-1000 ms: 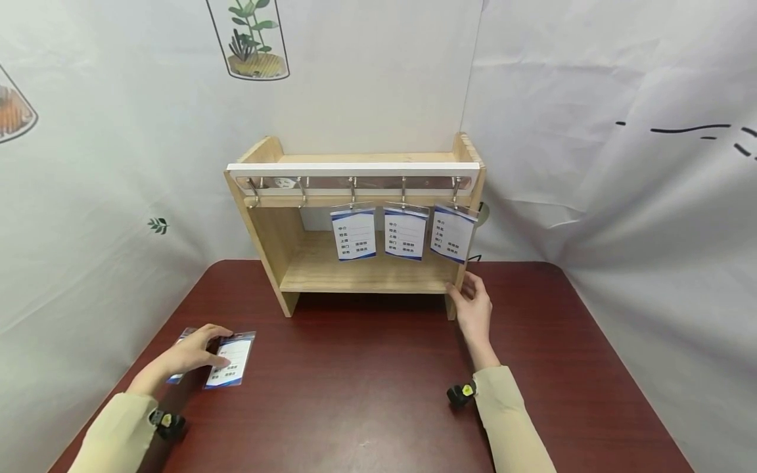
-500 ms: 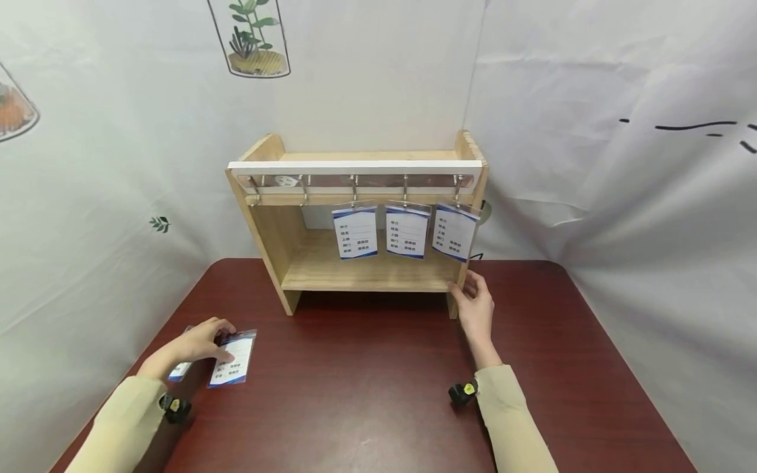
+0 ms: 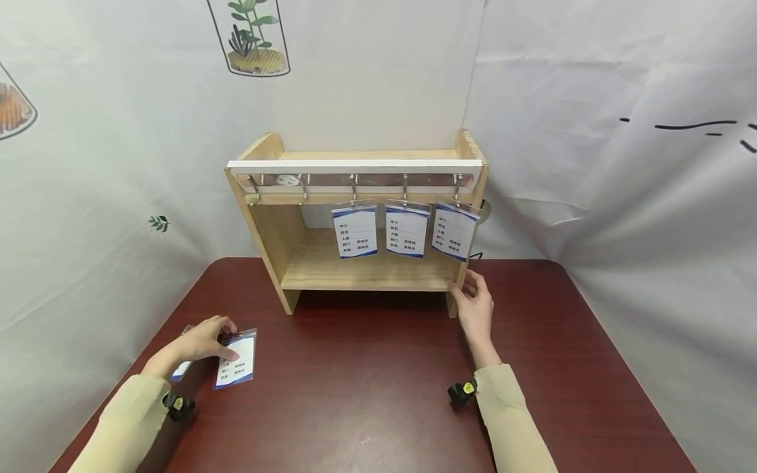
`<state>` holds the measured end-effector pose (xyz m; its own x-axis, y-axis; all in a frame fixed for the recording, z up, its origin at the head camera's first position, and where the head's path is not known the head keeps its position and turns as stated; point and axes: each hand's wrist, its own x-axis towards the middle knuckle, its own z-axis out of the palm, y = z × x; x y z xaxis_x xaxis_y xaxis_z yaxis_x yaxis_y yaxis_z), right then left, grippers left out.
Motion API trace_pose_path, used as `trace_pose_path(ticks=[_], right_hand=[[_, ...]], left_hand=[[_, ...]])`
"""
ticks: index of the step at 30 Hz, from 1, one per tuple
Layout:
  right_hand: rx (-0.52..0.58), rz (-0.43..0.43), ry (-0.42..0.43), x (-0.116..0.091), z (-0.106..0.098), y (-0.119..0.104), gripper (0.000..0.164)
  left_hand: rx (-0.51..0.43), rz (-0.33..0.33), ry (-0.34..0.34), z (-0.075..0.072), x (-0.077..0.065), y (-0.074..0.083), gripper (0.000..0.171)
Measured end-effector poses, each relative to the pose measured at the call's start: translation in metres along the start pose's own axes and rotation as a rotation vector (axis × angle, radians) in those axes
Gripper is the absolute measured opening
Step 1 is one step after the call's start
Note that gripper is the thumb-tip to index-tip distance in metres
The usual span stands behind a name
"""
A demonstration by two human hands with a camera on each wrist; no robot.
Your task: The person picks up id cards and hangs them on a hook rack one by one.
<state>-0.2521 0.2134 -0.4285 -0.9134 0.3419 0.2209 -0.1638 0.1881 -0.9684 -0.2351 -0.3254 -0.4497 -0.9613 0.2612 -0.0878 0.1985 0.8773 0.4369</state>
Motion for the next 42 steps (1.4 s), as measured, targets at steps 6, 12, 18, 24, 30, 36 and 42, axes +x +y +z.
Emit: trace_pose_path(ticks=[6,12,18,24,30,36,42], right_hand=[[0.004,0.021,0.008,0.014,0.000,0.028,0.052],[0.008,0.002,0.013,0.017,0.000,0.037,0.054],[0.006,0.008,0.007,0.017,0.000,0.035,0.054],[0.001,0.007,0.015,0.017,-0.001,0.035,0.055],[-0.006,-0.010,0.021,0.016,0.000,0.037,0.053],[0.000,-0.006,0.026,0.016,0.001,0.038,0.050],[-0.002,0.002,0.016,0.016,0.001,0.037,0.051]], left_hand=[[0.002,0.009,0.034,0.005,0.000,-0.003,0.057],[-0.006,-0.003,0.057,0.006,0.001,-0.002,0.056],[-0.022,-0.020,0.125,0.007,0.000,-0.002,0.048],[-0.053,-0.050,0.150,0.007,0.003,0.000,0.045],[-0.068,-0.069,0.177,0.008,0.006,0.003,0.042],[-0.065,-0.001,0.240,0.007,0.013,0.011,0.034],[-0.062,0.050,0.285,0.004,0.020,0.022,0.029]])
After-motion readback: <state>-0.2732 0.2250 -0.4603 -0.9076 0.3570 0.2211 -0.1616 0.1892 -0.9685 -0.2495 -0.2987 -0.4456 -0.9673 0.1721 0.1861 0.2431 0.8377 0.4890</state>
